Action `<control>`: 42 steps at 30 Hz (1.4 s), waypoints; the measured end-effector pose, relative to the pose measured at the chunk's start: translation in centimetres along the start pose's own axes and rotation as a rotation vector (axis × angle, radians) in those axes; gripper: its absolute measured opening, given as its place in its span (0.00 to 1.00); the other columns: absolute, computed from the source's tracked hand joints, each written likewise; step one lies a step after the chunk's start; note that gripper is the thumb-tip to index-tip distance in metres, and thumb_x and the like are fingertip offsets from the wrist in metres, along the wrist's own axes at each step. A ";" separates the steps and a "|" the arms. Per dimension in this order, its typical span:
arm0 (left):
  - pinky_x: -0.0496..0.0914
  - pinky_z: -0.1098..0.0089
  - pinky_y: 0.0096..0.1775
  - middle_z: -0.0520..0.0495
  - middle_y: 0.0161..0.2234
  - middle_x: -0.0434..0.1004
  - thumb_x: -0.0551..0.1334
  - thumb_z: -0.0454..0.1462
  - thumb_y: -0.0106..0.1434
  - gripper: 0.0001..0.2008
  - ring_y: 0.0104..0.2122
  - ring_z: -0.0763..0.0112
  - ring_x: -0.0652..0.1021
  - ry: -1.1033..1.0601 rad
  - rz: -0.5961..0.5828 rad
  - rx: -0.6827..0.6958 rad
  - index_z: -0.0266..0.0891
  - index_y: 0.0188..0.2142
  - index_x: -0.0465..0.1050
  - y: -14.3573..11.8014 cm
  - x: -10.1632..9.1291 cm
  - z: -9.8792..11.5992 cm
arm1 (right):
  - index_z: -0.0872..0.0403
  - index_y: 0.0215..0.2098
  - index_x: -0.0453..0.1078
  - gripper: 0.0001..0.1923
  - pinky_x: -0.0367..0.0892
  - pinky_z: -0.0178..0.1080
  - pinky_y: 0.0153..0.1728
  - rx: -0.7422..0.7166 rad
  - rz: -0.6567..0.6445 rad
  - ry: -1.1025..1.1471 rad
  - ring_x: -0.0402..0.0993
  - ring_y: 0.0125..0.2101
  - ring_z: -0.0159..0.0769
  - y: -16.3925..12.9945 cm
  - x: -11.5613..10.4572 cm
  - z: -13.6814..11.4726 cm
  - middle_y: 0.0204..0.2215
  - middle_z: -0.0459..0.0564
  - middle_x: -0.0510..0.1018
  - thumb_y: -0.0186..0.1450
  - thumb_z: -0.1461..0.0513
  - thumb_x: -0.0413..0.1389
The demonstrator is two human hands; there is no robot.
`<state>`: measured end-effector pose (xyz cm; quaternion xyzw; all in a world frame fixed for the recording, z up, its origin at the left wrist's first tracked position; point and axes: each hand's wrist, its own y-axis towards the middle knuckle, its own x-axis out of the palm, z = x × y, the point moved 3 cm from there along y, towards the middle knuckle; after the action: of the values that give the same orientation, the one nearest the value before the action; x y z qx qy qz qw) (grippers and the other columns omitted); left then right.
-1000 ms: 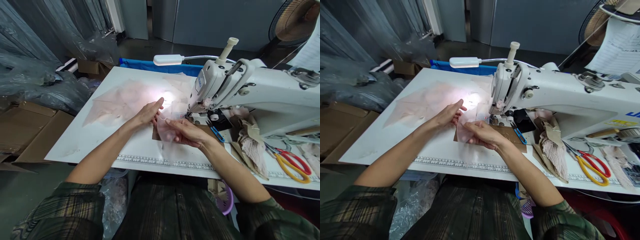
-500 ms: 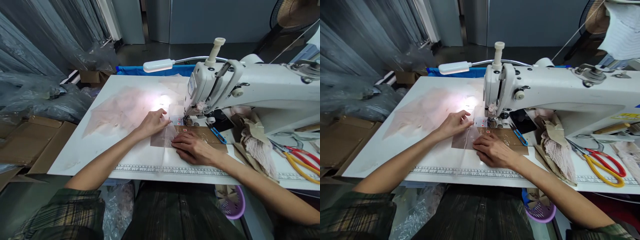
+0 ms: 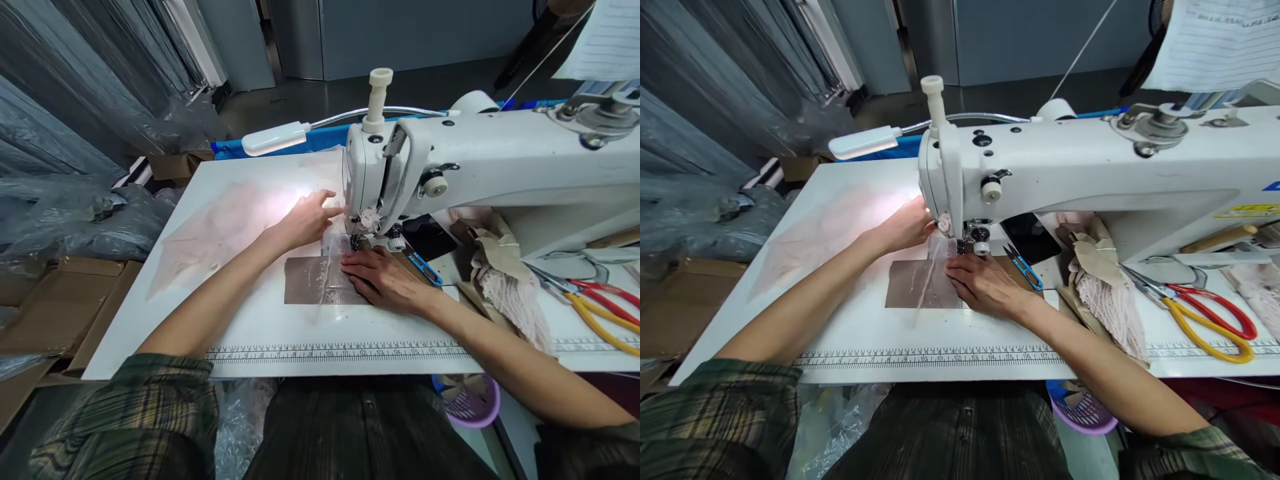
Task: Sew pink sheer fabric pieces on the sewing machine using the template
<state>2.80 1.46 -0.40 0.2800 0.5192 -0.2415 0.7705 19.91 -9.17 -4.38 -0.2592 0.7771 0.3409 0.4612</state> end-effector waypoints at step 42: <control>0.70 0.66 0.31 0.43 0.38 0.80 0.58 0.34 0.64 0.05 0.31 0.69 0.77 0.066 0.270 0.676 0.36 0.33 0.73 -9.5 2.7 4.6 | 0.52 0.62 0.64 0.22 0.70 0.48 0.43 0.114 0.172 0.012 0.68 0.40 0.44 -1.5 0.5 2.1 0.43 0.57 0.68 0.71 0.62 0.46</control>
<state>0.52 -8.81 -3.19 0.5924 0.3933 -0.2865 0.6421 21.89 -8.48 -5.98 -0.1670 0.8173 0.3329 0.4397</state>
